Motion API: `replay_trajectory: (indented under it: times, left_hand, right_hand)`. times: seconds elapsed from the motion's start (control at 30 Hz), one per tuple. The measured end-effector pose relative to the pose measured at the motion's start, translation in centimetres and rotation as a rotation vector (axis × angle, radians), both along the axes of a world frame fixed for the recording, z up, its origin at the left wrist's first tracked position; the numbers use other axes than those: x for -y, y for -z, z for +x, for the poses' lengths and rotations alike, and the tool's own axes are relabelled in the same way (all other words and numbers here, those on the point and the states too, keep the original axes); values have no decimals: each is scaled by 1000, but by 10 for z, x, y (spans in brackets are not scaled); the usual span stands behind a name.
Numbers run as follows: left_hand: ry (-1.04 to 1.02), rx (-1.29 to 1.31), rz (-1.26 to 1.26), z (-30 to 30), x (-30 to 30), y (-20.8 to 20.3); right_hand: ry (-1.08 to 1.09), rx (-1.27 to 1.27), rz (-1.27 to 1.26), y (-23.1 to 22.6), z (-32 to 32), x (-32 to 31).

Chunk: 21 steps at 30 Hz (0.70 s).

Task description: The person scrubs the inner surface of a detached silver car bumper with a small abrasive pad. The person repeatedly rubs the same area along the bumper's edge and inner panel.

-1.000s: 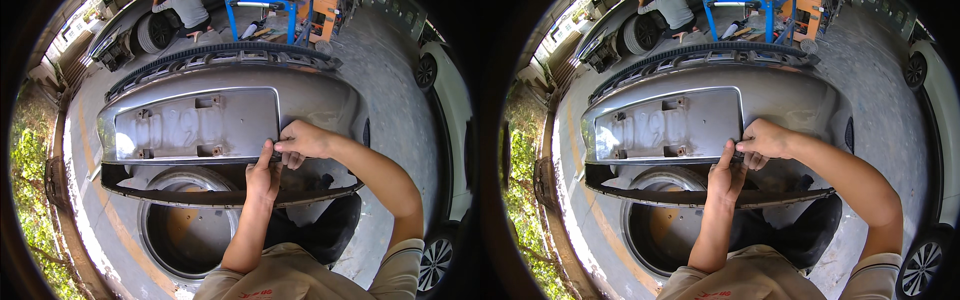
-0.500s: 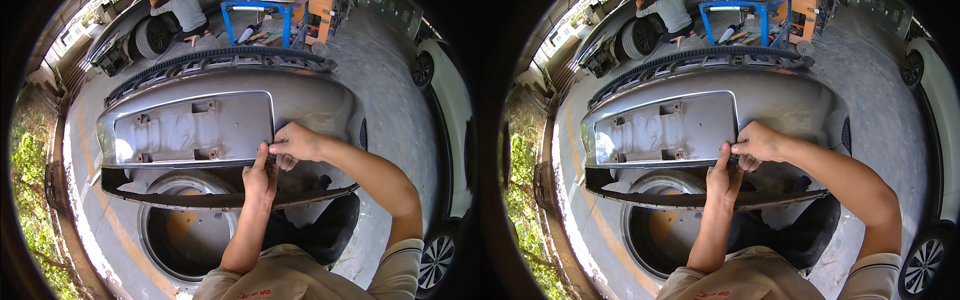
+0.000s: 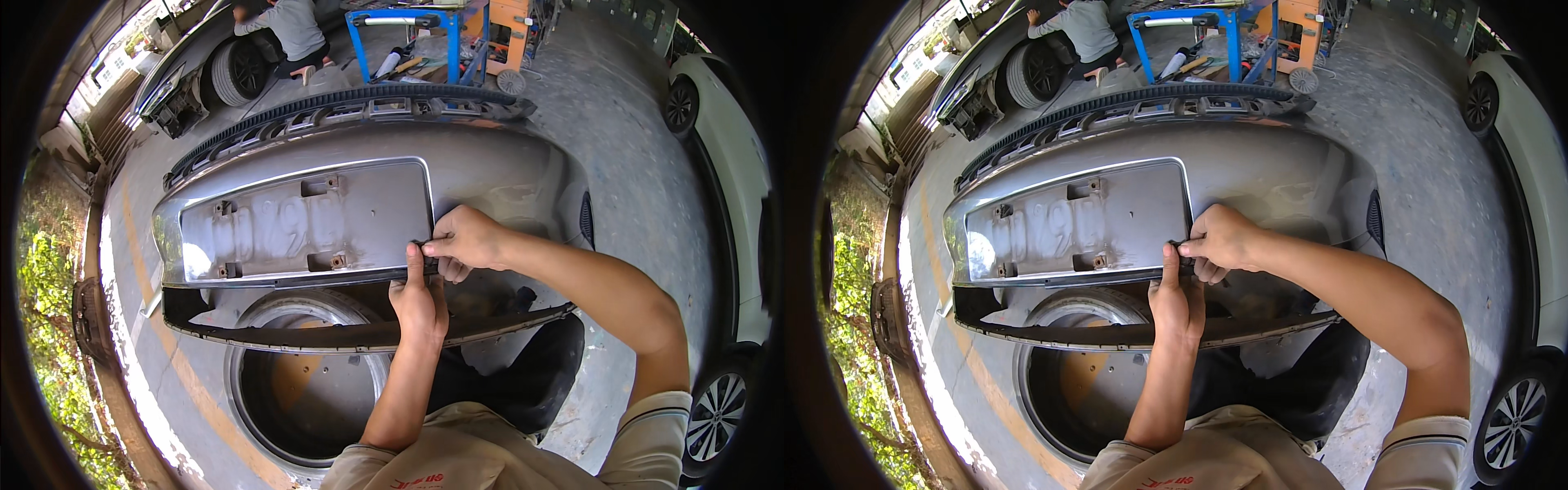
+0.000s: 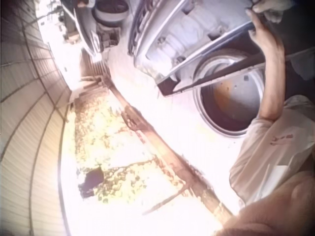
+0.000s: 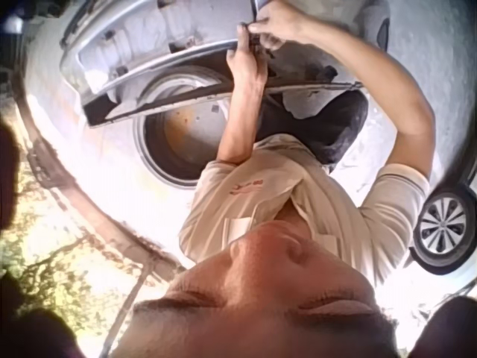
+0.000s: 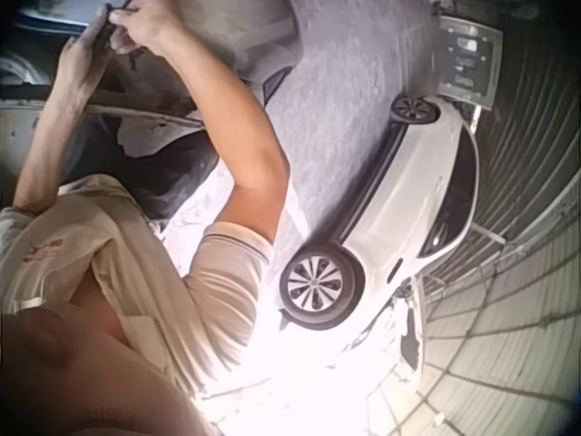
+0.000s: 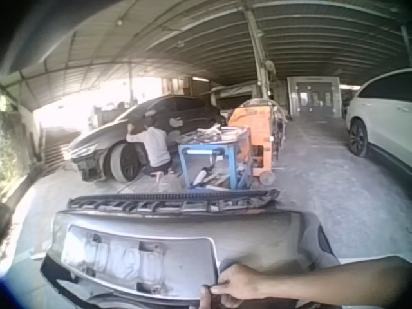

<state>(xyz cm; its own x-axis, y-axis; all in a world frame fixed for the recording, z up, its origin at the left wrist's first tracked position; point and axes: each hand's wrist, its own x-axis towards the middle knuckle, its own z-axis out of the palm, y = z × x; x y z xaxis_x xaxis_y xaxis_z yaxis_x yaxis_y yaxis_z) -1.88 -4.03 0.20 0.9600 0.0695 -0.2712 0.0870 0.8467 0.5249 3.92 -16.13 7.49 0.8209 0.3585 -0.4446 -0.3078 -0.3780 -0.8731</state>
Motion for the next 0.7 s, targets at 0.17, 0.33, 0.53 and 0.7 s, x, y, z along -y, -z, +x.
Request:
replay_trajectory:
  times: [0.17, 0.33, 0.53, 0.7]
  left_hand:
    - [-10, -19, -19, -5, -5, -1]
    - [10, 27, 25, -4, -1, -2]
    - [10, 48, 4, -3, 0, -2]
    - [62, 24, -200, -4, -9, 3]
  right_hand:
    - [-7, 18, 2, -2, -2, -2]
    - [-139, -111, 128, 5, 7, 19]
    - [-211, -127, 142, 2, 6, 24]
    - [-196, -100, 90, -3, 6, 15]
